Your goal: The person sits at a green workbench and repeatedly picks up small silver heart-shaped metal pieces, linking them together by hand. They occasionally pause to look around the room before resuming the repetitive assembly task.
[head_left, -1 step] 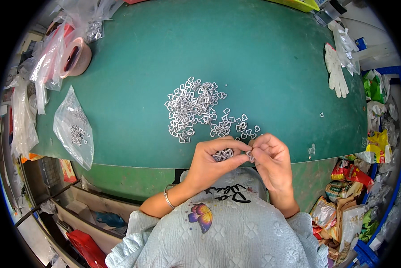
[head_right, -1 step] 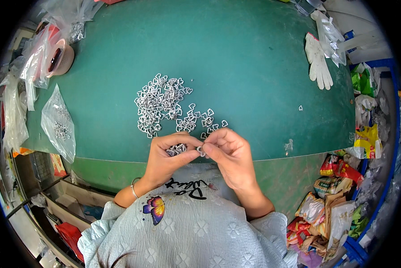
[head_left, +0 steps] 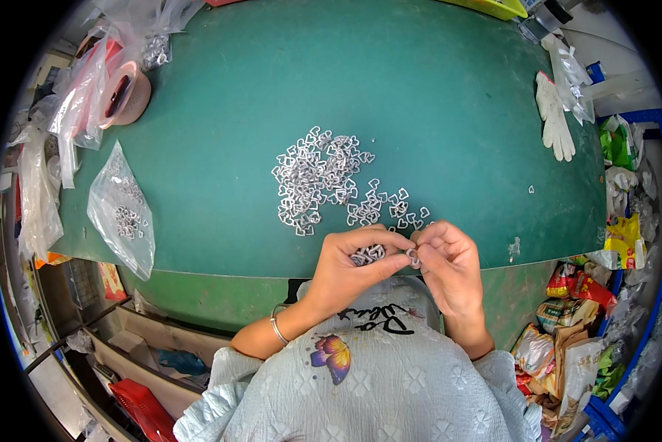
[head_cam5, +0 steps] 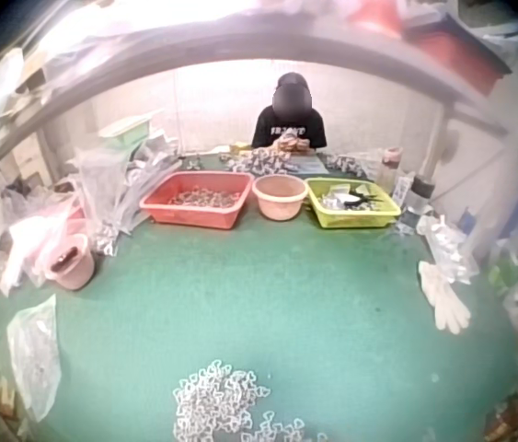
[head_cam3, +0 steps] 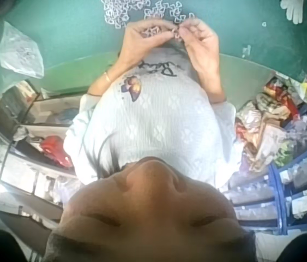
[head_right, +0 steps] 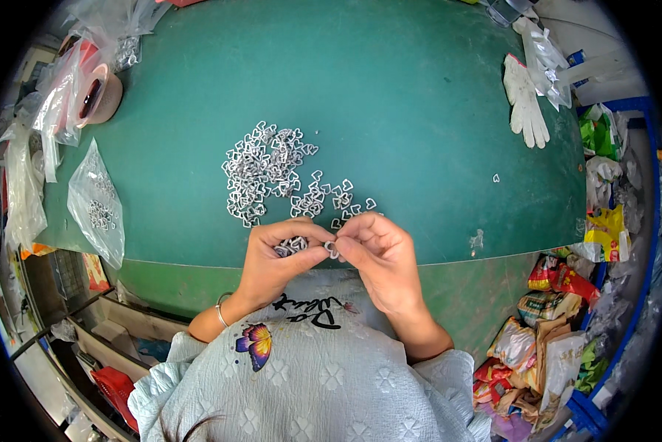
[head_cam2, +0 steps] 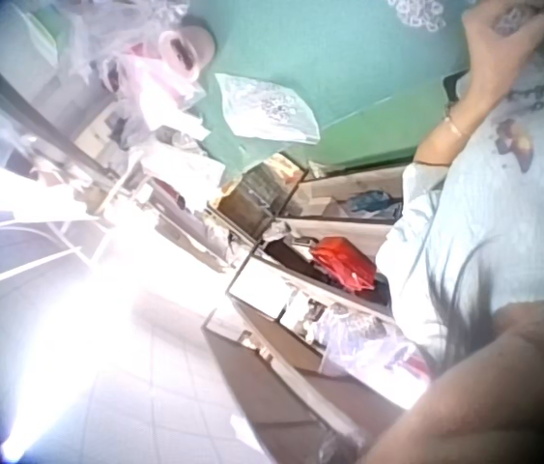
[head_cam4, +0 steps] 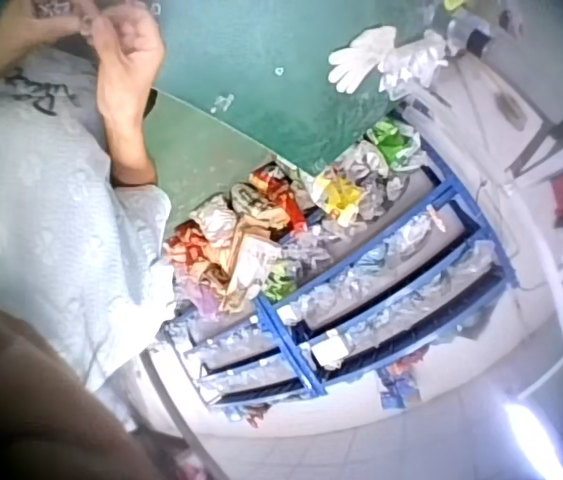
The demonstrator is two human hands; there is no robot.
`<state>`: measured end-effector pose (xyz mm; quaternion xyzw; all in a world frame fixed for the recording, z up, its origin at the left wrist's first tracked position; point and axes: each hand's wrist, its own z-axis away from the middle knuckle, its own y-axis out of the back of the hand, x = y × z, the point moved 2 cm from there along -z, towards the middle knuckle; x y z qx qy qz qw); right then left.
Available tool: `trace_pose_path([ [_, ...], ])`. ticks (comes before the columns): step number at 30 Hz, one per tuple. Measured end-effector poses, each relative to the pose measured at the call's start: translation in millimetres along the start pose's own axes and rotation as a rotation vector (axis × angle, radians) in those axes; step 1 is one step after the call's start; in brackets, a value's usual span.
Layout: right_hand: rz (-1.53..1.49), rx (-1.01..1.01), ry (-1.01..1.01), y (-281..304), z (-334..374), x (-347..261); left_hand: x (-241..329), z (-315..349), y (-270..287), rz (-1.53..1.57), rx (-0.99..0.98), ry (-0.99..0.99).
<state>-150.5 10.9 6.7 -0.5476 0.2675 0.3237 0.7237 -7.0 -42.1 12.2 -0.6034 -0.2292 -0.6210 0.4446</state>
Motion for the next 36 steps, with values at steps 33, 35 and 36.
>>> trace_pose_path([
  [33,0.333,0.004,0.371,-18,17,-19,13,1,-7,0.219,-0.095,0.037],
  [35,0.344,0.004,0.375,-17,17,-19,12,1,-7,0.216,-0.095,0.035],
  [36,0.349,0.005,0.376,-17,17,-18,12,1,-7,0.212,-0.097,0.038],
])
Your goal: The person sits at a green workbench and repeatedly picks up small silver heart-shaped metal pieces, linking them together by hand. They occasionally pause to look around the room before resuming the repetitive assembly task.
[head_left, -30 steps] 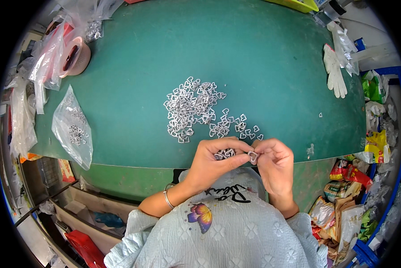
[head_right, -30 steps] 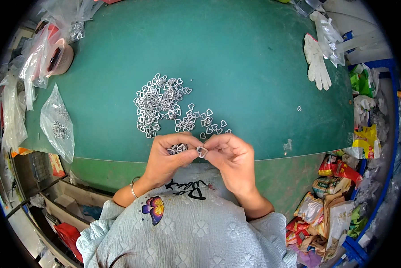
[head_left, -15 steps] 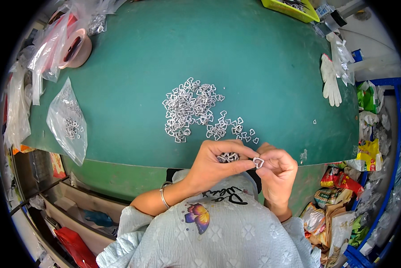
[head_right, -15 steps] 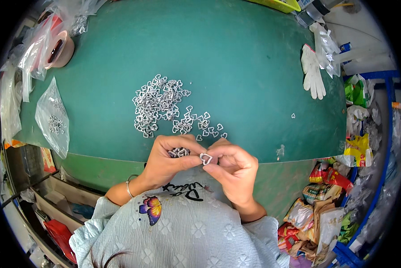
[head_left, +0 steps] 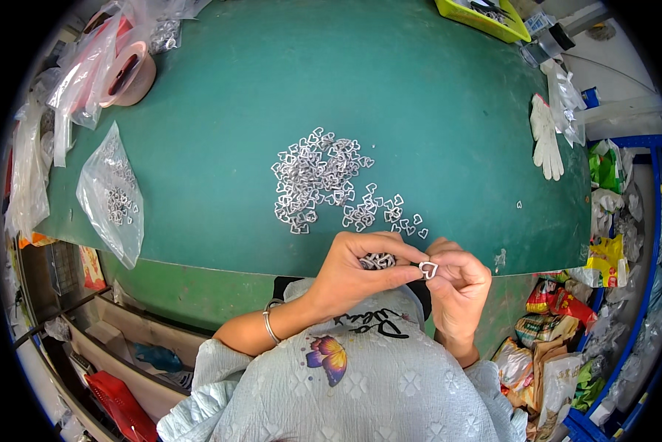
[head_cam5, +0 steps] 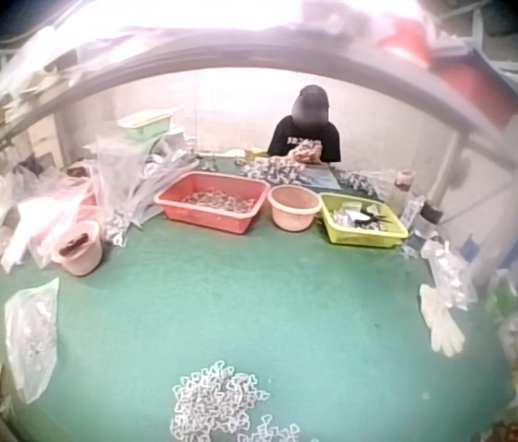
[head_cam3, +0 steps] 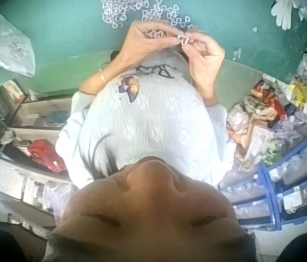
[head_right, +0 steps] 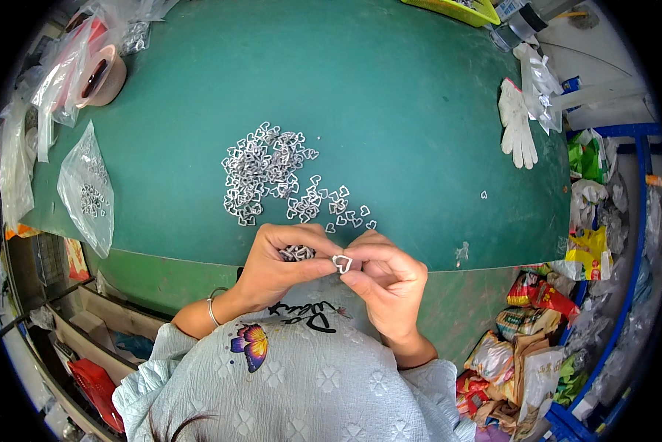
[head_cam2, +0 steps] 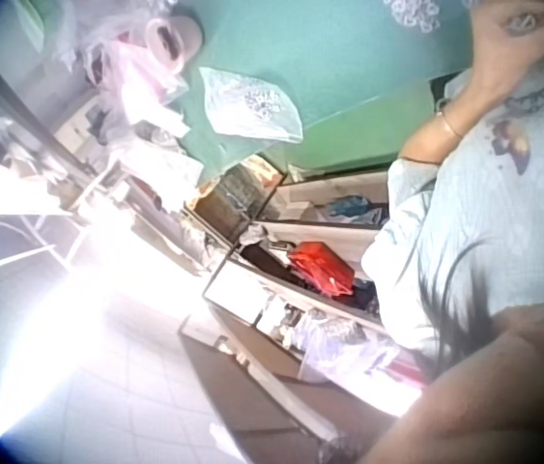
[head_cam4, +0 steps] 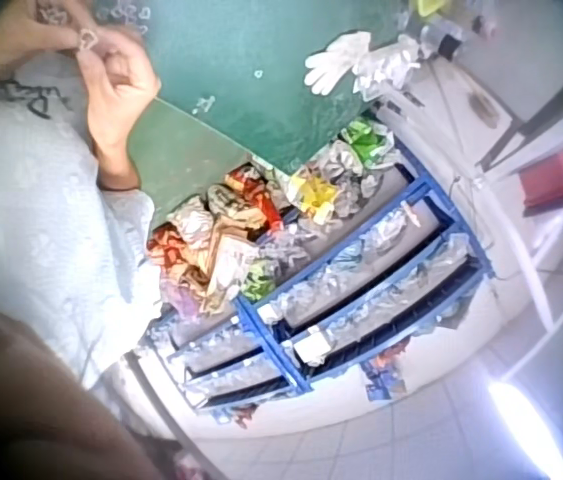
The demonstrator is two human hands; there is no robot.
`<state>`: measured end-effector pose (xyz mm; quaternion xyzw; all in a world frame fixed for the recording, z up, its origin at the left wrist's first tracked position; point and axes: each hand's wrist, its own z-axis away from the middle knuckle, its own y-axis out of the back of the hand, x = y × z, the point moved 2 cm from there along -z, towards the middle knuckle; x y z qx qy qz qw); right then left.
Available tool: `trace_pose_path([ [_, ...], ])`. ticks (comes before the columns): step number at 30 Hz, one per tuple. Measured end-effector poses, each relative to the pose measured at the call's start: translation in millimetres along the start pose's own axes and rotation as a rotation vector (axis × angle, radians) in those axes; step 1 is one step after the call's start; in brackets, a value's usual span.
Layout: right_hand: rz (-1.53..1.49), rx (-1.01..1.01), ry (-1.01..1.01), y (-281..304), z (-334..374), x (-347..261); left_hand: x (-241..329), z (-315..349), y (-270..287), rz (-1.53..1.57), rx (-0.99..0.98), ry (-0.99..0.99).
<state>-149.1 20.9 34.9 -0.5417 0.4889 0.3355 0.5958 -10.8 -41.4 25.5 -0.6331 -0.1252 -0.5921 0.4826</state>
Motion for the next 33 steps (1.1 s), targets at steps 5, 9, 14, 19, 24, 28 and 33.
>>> trace_pose_path([
  [5,-0.013,0.004,0.001,-0.8,0.7,-0.4,-1.3,0.6,0.2,-0.001,-0.004,0.008],
  [9,-0.005,0.008,0.002,-1.2,1.1,-0.8,-1.7,0.8,0.0,-0.001,-0.007,-0.005],
  [14,0.024,0.005,0.014,-0.6,2.4,-0.6,-3.6,0.8,0.3,0.008,-0.01,-0.001],
  [19,0.03,-0.023,0.029,0.1,2.0,-0.2,-4.7,1.5,0.2,0.033,-0.013,0.016],
  [24,0.048,-0.023,0.023,0.5,1.0,0.0,-5.0,1.2,-0.5,0.03,-0.005,0.029],
  [28,0.077,-0.036,0.023,-0.5,0.4,-1.7,-3.8,1.9,-0.7,0.032,-0.003,0.021],
  [33,0.1,-0.055,0.033,-1.0,0.4,-1.7,-8.2,1.7,-0.8,0.037,0.021,-0.031],
])
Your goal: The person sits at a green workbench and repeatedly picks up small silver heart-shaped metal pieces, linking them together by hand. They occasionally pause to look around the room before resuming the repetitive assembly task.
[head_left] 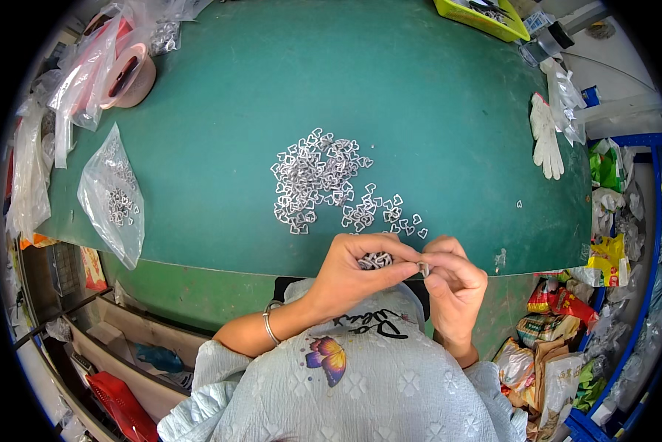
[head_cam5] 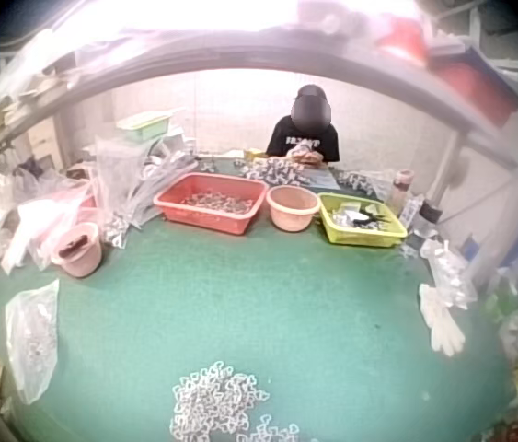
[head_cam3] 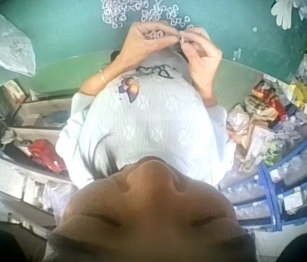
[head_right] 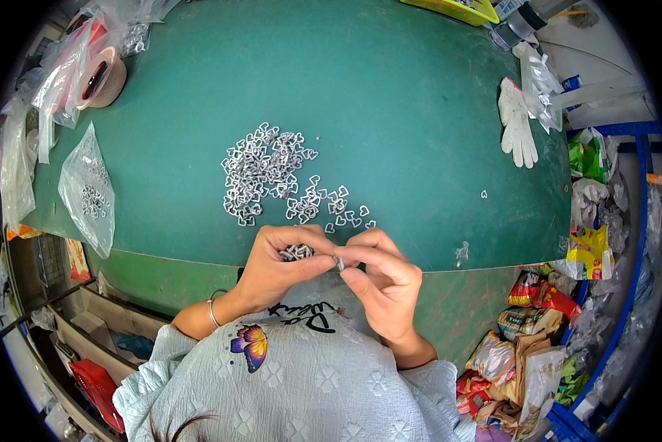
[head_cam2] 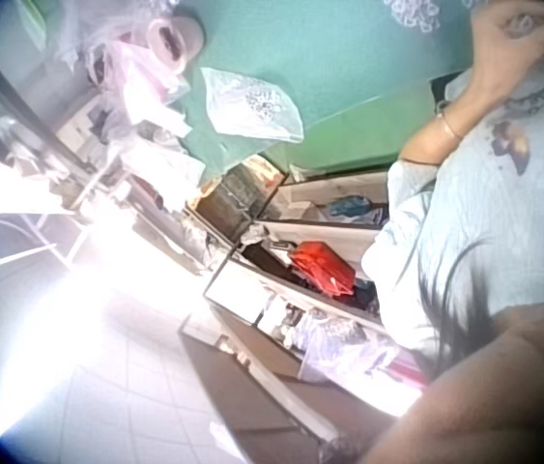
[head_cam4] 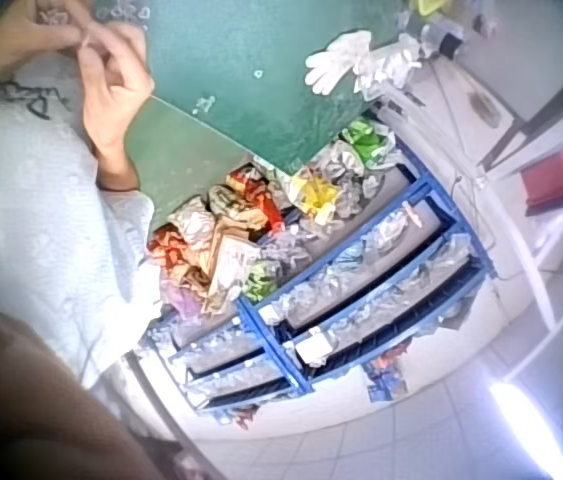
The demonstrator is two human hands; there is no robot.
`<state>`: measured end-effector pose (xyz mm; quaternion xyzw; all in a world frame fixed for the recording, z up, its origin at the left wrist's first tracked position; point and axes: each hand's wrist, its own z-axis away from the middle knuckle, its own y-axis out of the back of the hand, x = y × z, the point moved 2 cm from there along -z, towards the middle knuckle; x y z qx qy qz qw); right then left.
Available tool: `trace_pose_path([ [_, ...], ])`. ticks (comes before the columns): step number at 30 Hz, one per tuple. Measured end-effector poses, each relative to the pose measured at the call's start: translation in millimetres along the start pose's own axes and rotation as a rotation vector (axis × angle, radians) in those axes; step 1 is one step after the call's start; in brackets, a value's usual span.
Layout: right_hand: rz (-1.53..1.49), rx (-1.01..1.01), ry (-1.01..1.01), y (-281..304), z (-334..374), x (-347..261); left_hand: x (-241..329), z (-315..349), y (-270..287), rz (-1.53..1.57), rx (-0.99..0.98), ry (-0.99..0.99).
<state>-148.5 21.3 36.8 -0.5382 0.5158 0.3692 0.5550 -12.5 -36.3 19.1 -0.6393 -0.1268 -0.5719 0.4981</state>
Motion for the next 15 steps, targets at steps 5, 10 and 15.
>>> trace_pose_path([
  [5,-0.042,0.006,-0.057,2.0,0.4,1.3,2.6,0.1,0.2,0.011,0.002,0.003],
  [10,-0.108,-0.007,-0.072,0.5,-0.2,2.5,2.2,2.5,0.3,0.079,0.007,0.06],
  [15,-0.019,-0.026,-0.026,-2.0,-0.4,0.9,-5.2,5.4,3.2,0.231,-0.003,0.178],
])
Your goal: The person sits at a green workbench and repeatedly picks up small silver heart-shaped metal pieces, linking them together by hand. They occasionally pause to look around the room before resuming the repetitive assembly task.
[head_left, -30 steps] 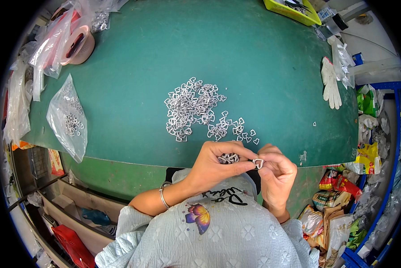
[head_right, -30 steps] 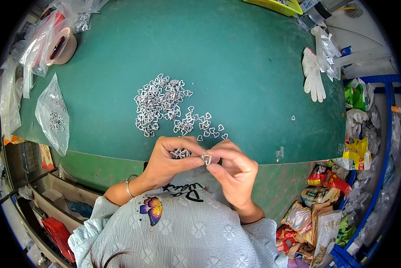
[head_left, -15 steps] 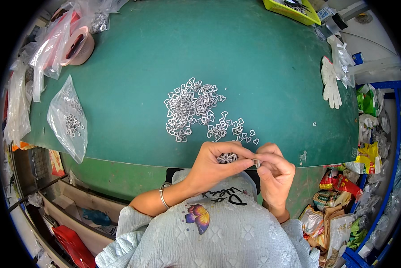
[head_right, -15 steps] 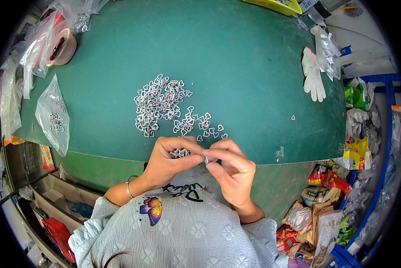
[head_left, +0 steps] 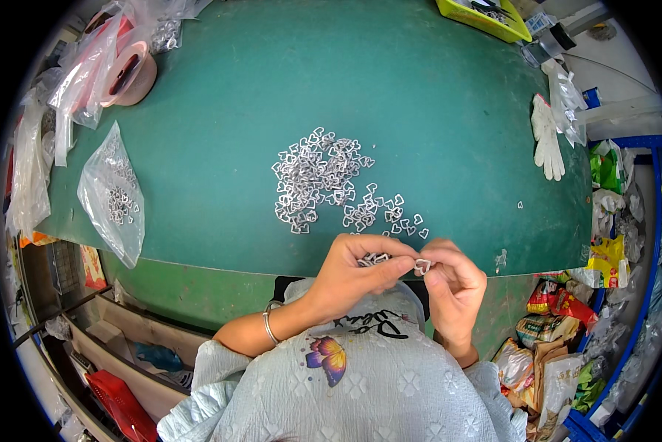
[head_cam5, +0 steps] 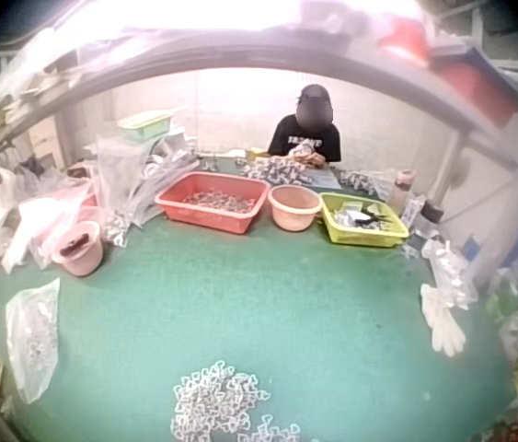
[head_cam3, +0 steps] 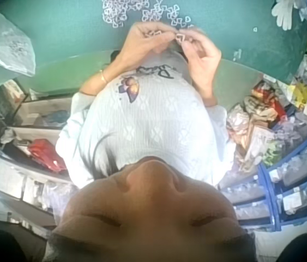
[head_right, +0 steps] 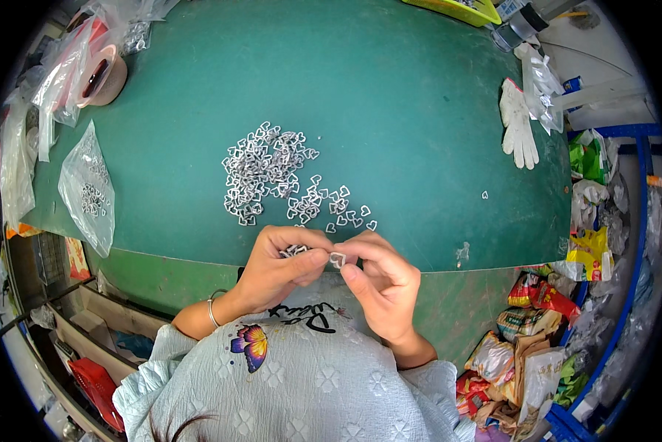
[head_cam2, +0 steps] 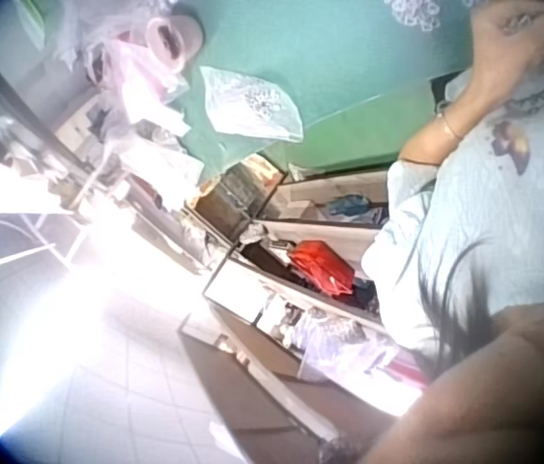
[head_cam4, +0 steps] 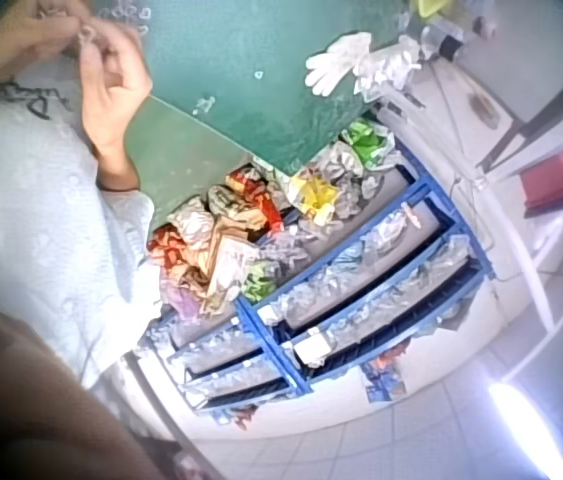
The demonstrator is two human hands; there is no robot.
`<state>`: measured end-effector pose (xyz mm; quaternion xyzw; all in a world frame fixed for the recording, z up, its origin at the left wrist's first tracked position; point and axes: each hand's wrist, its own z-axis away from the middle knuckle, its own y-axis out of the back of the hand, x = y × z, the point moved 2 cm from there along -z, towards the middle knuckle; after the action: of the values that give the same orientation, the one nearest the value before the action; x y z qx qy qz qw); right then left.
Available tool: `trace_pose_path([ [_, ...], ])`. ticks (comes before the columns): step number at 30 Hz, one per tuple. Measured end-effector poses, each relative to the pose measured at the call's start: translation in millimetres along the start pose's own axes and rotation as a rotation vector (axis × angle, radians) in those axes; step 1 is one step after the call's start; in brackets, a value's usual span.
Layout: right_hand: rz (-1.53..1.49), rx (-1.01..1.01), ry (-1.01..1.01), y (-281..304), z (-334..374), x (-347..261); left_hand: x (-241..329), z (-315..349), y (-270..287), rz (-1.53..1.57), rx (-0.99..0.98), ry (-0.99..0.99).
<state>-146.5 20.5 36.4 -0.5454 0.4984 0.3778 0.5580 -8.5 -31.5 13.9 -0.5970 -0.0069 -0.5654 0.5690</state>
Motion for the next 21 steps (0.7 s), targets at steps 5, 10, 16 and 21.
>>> trace_pose_path([
  [5,-0.065,0.018,0.004,0.7,1.4,2.7,-0.8,0.8,-2.7,0.127,-0.038,0.018],
  [10,-0.095,0.026,-0.007,-0.6,1.2,2.9,-0.6,0.8,-2.9,0.15,-0.045,0.044],
  [16,-0.173,0.065,-0.083,-1.4,1.3,2.6,0.9,1.0,-3.6,0.188,-0.055,0.048],
  [21,-0.222,0.065,-0.119,-1.0,0.9,3.8,0.6,0.9,-3.5,0.161,-0.043,0.061],
])
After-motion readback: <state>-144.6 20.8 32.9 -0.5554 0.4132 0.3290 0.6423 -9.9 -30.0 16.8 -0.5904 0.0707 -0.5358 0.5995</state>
